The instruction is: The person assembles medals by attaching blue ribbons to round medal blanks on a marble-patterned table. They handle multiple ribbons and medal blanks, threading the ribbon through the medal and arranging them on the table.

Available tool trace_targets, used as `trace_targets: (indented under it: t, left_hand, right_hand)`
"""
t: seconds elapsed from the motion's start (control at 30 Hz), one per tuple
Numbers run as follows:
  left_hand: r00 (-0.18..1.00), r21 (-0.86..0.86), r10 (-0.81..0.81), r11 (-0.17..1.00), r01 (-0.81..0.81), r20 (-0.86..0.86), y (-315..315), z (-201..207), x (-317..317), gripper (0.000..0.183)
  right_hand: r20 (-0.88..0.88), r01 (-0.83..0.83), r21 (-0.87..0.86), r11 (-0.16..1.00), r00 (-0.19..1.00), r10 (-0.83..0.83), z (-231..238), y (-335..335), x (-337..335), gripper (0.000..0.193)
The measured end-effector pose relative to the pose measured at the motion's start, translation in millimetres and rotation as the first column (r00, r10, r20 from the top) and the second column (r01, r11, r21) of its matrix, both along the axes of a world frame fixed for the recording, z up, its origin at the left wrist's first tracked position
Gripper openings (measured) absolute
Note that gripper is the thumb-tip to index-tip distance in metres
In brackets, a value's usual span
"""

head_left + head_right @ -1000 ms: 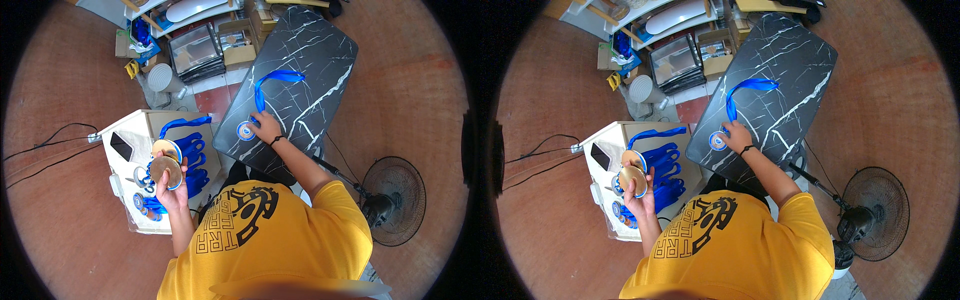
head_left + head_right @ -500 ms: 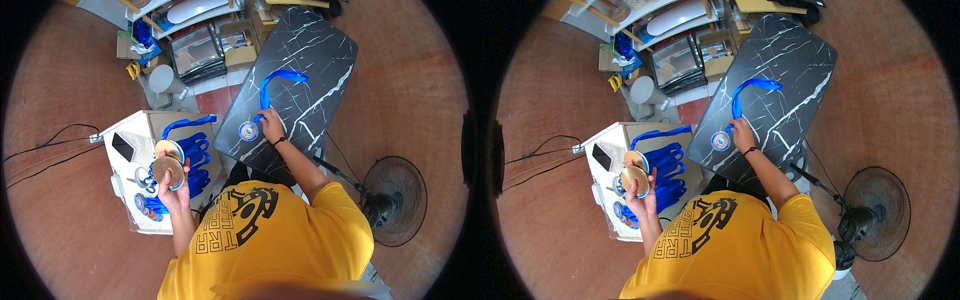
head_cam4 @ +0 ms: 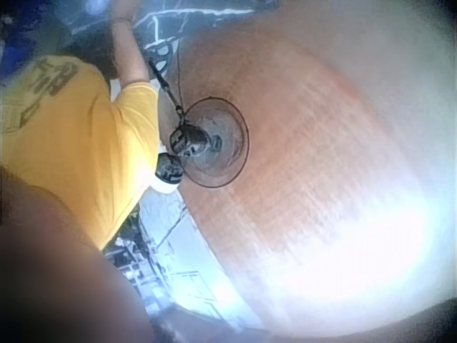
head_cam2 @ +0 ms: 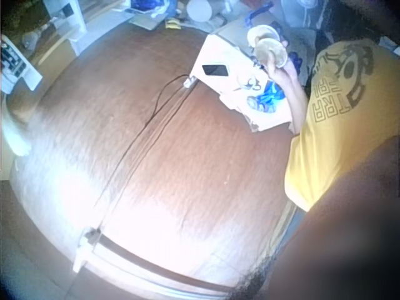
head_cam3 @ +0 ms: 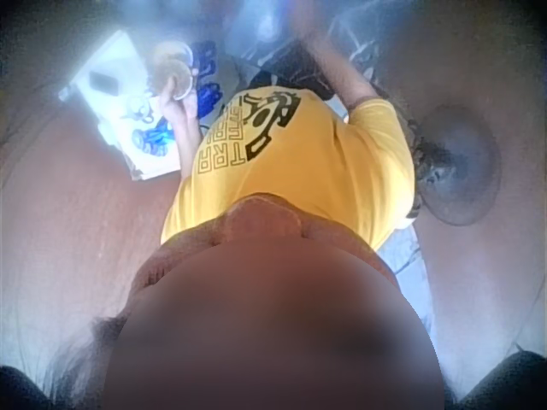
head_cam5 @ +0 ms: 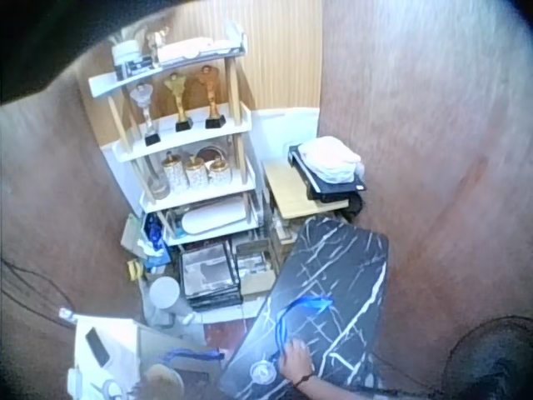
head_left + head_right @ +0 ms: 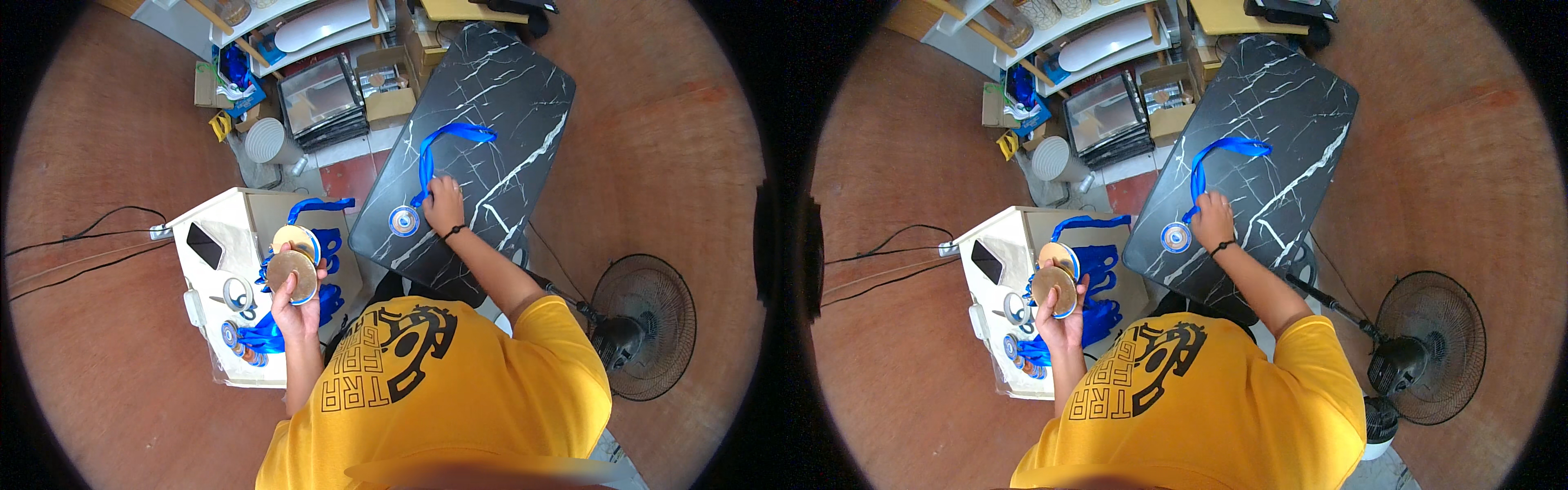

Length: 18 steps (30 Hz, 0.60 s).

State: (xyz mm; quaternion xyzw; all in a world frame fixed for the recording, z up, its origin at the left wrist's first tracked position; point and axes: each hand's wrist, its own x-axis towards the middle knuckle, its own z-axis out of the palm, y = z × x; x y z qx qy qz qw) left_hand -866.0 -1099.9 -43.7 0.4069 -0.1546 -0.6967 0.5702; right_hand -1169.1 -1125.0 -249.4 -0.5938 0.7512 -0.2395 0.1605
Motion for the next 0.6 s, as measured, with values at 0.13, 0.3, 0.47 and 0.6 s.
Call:
trace_targets:
  t: [0.13, 0.3, 0.47, 0.6]
  left_hand:
    - [1.000, 0.008, -0.014, 1.000, 0.014, 0.008, 1.6, -0.5, -3.4, 0.064]
    - [0.999, 0.025, -0.047, 0.999, 0.047, -0.002, 1.4, -2.6, -3.9, 0.063]
    - [0.986, -0.011, -0.126, 0.992, 0.126, -0.105, -1.7, -3.0, -1.6, 0.064]
    - [0.967, -0.024, -0.161, 0.987, 0.159, -0.196, -8.5, -1.9, -5.7, 0.066]
  right_hand:
    - [0.025, 0.105, 0.333, 0.937, 0.992, -0.120, 2.1, 30.7, 36.2, 0.051]
    - [0.037, 0.201, 0.361, 0.910, 0.973, -0.230, -15.5, 34.0, 60.1, 0.054]
    - [0.374, 0.172, 0.343, 0.924, 0.877, -0.302, -7.3, 22.4, 55.8, 0.038]
    - [0.483, -0.035, 0.237, 0.971, 0.871, -0.087, 69.4, 37.4, 43.5, 0.026]
